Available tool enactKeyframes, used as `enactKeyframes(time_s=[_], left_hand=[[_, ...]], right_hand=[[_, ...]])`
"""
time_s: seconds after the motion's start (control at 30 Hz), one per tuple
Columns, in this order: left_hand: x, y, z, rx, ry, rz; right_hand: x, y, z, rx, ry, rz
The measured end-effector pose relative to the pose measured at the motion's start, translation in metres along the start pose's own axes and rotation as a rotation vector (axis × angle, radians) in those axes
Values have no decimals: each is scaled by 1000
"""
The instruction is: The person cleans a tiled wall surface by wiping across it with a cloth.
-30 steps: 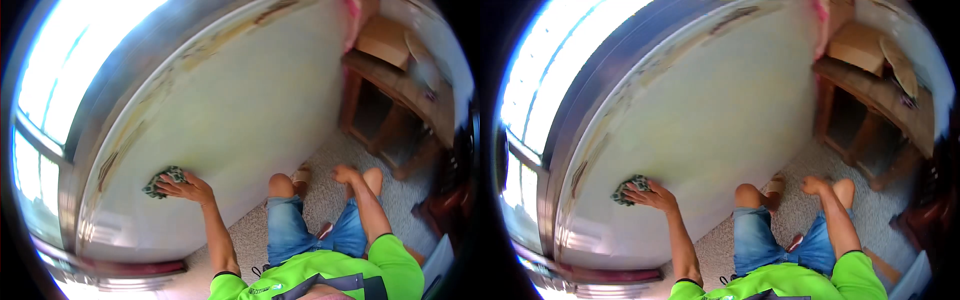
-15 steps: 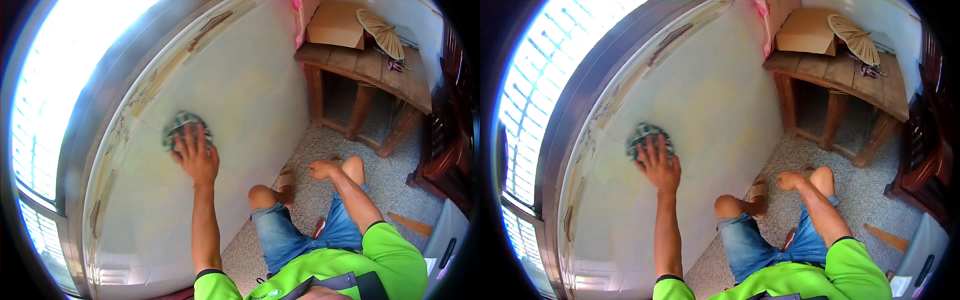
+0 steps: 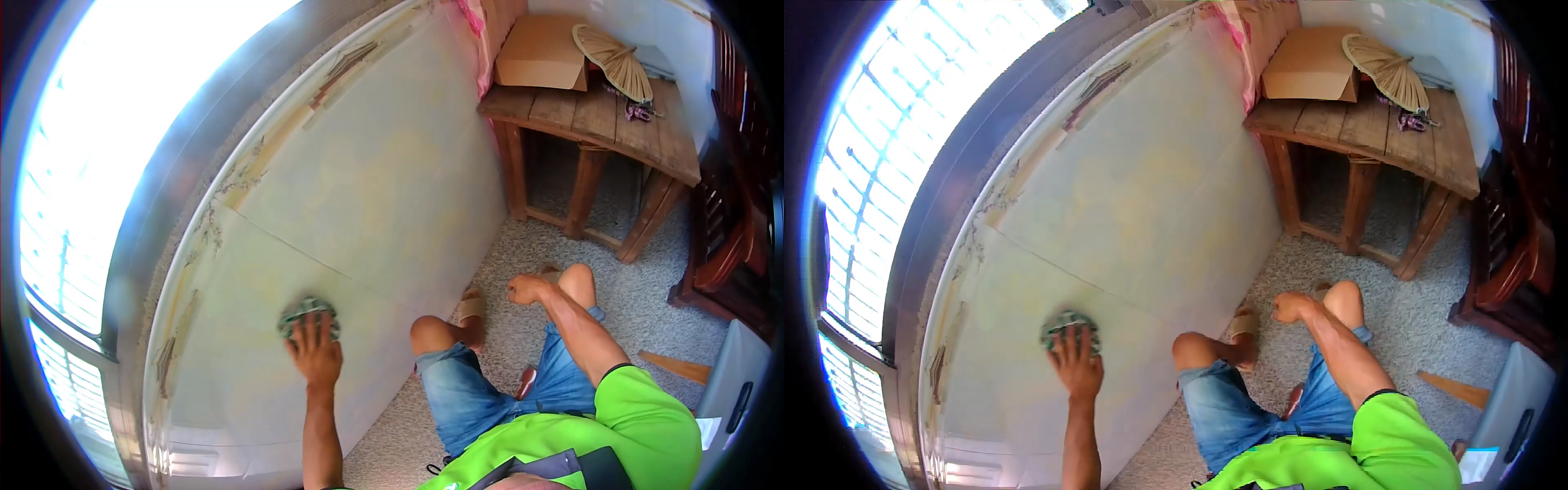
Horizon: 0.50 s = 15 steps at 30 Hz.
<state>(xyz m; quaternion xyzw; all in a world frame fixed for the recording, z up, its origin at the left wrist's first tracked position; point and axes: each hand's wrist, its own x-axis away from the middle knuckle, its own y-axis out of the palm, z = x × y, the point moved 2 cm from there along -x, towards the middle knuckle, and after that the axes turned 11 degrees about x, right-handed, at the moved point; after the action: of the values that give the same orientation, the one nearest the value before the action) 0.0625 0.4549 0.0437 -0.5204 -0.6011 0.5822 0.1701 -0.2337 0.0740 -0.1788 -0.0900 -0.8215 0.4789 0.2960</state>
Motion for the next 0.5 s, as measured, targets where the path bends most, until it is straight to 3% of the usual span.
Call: enactKeyframes(time_s=[0.23, 0.37, 0.5], left_hand=[[-27, -96, -63, -137, -151, 683], [-62, -102, -41, -178, -117, 759], [-98, -95, -12, -139, 7, 699]], right_hand=[[-2, 0, 0, -21, 5, -64], [-6, 1, 2, 2, -13, -42], [0, -4, -5, -3, -19, -12]])
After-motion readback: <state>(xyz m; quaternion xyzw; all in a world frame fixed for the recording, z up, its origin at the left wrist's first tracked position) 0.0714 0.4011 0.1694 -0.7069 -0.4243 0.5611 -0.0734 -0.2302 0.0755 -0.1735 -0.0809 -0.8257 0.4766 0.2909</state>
